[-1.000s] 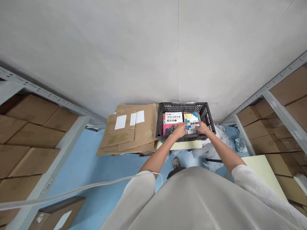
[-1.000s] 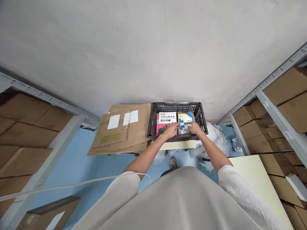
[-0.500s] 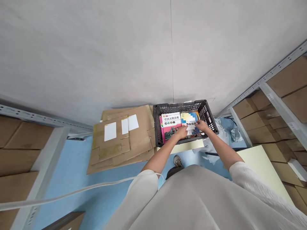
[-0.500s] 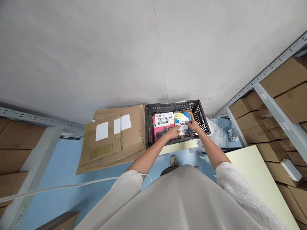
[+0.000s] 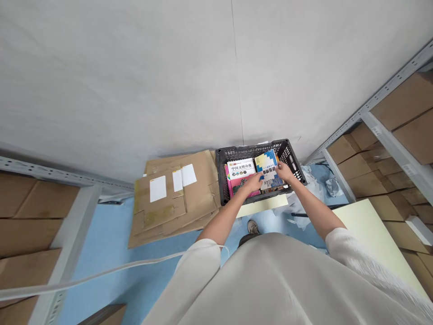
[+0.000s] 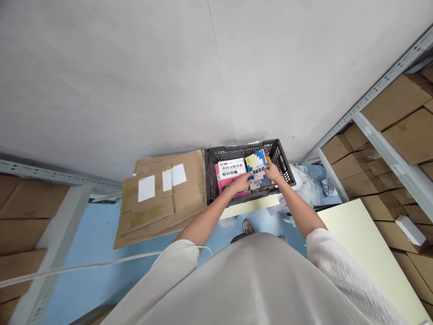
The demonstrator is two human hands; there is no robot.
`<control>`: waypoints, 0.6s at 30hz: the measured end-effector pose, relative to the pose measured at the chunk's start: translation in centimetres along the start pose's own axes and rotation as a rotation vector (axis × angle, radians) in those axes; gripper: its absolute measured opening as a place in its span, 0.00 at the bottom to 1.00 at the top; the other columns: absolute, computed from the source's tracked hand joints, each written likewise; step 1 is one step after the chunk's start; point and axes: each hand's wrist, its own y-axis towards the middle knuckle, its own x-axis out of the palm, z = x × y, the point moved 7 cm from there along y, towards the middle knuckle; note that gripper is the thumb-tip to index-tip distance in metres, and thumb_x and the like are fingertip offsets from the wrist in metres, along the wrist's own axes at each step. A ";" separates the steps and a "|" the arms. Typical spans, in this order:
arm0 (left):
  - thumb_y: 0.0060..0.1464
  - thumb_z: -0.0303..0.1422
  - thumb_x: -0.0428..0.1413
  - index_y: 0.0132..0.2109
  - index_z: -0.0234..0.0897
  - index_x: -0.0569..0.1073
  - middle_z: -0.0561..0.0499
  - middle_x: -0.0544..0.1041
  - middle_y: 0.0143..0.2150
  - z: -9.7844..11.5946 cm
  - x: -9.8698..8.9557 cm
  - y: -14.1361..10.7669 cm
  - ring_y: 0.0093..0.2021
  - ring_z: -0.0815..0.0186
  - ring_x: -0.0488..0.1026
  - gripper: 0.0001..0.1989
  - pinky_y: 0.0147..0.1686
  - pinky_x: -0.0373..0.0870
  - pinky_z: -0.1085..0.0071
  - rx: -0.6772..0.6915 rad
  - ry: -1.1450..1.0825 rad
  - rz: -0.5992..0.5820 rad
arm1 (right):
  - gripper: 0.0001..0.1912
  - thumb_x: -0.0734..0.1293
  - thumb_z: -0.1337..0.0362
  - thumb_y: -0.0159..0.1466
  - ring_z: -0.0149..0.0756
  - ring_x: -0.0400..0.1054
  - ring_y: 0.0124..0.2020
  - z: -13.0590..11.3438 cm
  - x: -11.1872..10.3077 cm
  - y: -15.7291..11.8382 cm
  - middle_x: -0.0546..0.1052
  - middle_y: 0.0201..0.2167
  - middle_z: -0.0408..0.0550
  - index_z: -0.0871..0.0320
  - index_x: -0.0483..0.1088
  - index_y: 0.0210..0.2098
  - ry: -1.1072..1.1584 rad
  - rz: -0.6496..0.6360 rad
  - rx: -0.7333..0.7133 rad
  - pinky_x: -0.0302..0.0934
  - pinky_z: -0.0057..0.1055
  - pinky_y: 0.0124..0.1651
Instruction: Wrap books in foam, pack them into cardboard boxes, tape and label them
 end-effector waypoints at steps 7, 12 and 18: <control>0.72 0.33 0.51 0.77 0.39 0.63 0.38 0.53 0.83 8.4 -3.4 0.6 0.80 0.50 0.58 0.29 0.76 0.62 0.53 0.166 -0.031 0.285 | 0.21 0.67 0.53 0.70 0.46 0.79 0.46 -1.6 -9.6 -2.7 0.85 0.48 0.53 0.58 0.76 0.57 0.305 0.126 -0.067 0.75 0.42 0.53; 0.72 0.31 0.51 0.81 0.45 0.54 0.42 0.50 0.84 17.0 -1.5 2.3 0.81 0.51 0.55 0.35 0.76 0.62 0.53 0.308 -0.060 0.358 | 0.24 0.67 0.50 0.70 0.46 0.79 0.49 0.8 -18.5 -8.0 0.85 0.48 0.49 0.55 0.76 0.60 0.414 0.318 -0.096 0.74 0.43 0.56; 0.68 0.27 0.53 0.80 0.43 0.58 0.39 0.63 0.78 25.5 10.4 4.1 0.73 0.52 0.69 0.37 0.73 0.68 0.54 0.357 -0.074 0.169 | 0.24 0.67 0.51 0.71 0.48 0.79 0.50 11.4 -25.3 -19.1 0.86 0.48 0.52 0.56 0.75 0.61 0.382 0.489 0.061 0.74 0.45 0.56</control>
